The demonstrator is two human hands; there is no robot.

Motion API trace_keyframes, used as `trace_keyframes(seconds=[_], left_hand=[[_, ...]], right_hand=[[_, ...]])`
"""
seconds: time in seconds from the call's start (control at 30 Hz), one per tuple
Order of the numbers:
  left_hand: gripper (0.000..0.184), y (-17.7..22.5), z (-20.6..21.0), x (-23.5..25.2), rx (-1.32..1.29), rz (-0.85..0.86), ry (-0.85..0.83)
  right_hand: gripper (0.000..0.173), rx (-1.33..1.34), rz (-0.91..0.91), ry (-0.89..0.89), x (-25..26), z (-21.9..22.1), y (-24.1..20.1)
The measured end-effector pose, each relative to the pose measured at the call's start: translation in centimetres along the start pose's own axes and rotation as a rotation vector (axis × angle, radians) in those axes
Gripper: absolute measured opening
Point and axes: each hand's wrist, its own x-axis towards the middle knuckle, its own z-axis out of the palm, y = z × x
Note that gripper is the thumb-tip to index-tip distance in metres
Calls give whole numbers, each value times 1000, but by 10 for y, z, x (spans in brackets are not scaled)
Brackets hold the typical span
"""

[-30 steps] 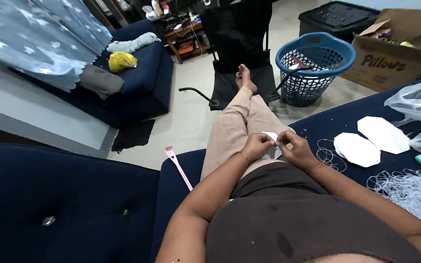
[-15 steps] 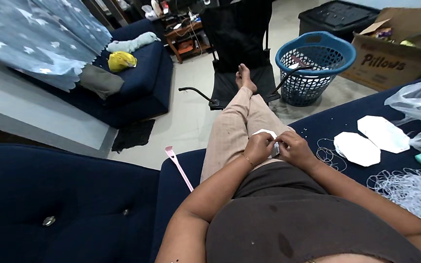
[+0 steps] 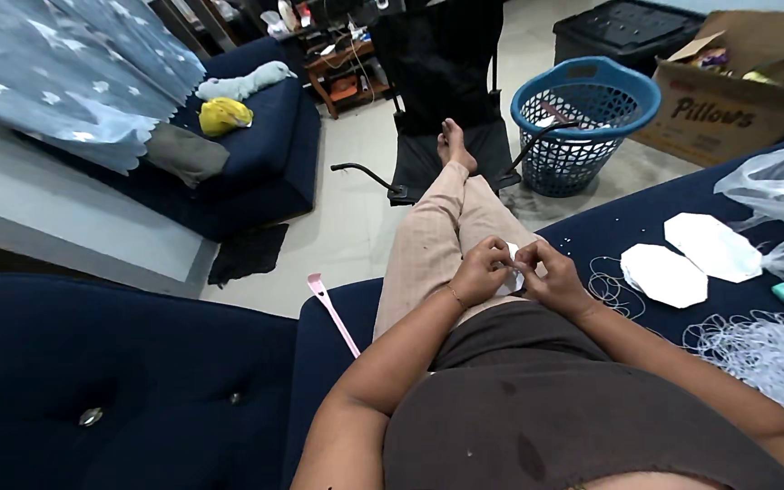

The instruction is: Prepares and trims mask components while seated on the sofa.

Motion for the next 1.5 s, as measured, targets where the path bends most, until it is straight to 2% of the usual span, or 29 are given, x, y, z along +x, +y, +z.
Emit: trace_keyframes(seconds=[0.17,0.3,0.5,0.67,0.83,0.97,1.07,1.17,1.23,1.3,1.4,1.5], left_hand=[[9,-3,-4,0,-265,-43,19],[7,-7,-3,1,-389,-78,36],[7,-3,-4,2,-339,-147,80],[7,-6,-3,2,-258,-93,92],[12,-6,-4,4,-117,-29,32],[13,-1,-5,4,-78,-47,-31],[14,-1,-6,6,-8,-100,-34],[16,1,-7,7,50,-156,-18],[16,4,-7,6,56,-164,-10],[16,5,-6,4,27,-129,3],[15,2,-6,-1,-106,-21,7],[16,-1,-4,-4,-218,76,-31]], right_hand=[[9,181,102,-9,2,-3,-3],[12,190,94,16,1,-3,-1],[16,73,36,10,0,-5,-6],[17,-87,-70,6,1,-3,-7],[16,-214,-121,-10,5,-2,-6],[18,-83,45,-24,3,-2,-5],[14,245,222,-111,5,-12,-15],[10,554,232,-216,10,-22,-22],[10,521,221,-186,11,-22,-22],[13,335,257,-119,9,-17,-16],[36,255,514,-215,13,-16,-22],[54,341,615,-238,14,-16,-28]])
